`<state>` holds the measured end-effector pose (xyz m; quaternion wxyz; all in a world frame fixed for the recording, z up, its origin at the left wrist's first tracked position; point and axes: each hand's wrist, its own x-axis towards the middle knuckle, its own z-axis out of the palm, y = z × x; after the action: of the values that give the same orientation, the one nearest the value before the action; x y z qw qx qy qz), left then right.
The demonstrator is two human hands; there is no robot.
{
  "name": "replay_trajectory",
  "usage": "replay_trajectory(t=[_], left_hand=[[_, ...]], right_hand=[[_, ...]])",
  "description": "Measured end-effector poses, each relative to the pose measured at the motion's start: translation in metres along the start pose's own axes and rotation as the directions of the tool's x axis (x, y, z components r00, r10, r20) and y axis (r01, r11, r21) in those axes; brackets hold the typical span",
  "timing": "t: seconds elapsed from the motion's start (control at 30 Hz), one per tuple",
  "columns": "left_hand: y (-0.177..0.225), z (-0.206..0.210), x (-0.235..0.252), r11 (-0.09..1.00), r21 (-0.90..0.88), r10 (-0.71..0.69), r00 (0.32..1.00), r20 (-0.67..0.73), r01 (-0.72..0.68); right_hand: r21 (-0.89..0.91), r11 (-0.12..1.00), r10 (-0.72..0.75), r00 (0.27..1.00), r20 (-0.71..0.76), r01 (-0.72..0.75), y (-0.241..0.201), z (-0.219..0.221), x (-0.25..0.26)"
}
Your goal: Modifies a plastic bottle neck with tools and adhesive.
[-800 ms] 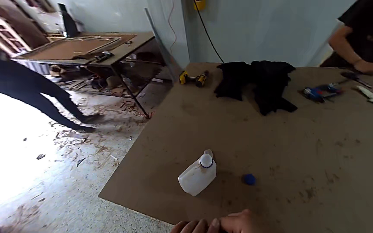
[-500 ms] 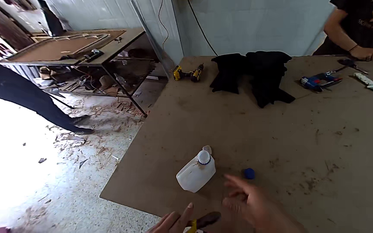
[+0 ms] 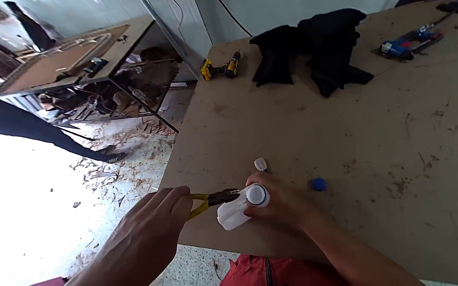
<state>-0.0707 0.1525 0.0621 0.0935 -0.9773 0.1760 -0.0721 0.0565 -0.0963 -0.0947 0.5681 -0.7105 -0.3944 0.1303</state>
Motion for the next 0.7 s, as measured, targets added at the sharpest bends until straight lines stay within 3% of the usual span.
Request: replay_trajectory(t=[0.13,0.27,0.4,0.7], left_hand=[[-0.008,-0.003,0.015,0.978,0.041,0.203,0.979,0.038,-0.204],[-0.006,-0.012,0.039,0.924,0.098,0.363,0.928,0.089,-0.371],[-0.002,-0.018,0.060,0.880,0.202,0.391,0.897,0.204,-0.430],[0.006,-0.018,0.079,0.819,0.253,0.463,0.854,0.239,-0.515]], right_hand=[[-0.001,0.990,0.140,0.974,-0.178,-0.143,-0.012,0.016,-0.021],[-0.021,0.985,0.159,0.955,-0.252,-0.170,-0.015,0.020,-0.021],[-0.008,0.984,0.168,0.952,-0.256,-0.176,-0.010,0.019,-0.019],[-0.014,0.979,0.193,0.952,-0.239,-0.202,-0.013,0.016,-0.017]])
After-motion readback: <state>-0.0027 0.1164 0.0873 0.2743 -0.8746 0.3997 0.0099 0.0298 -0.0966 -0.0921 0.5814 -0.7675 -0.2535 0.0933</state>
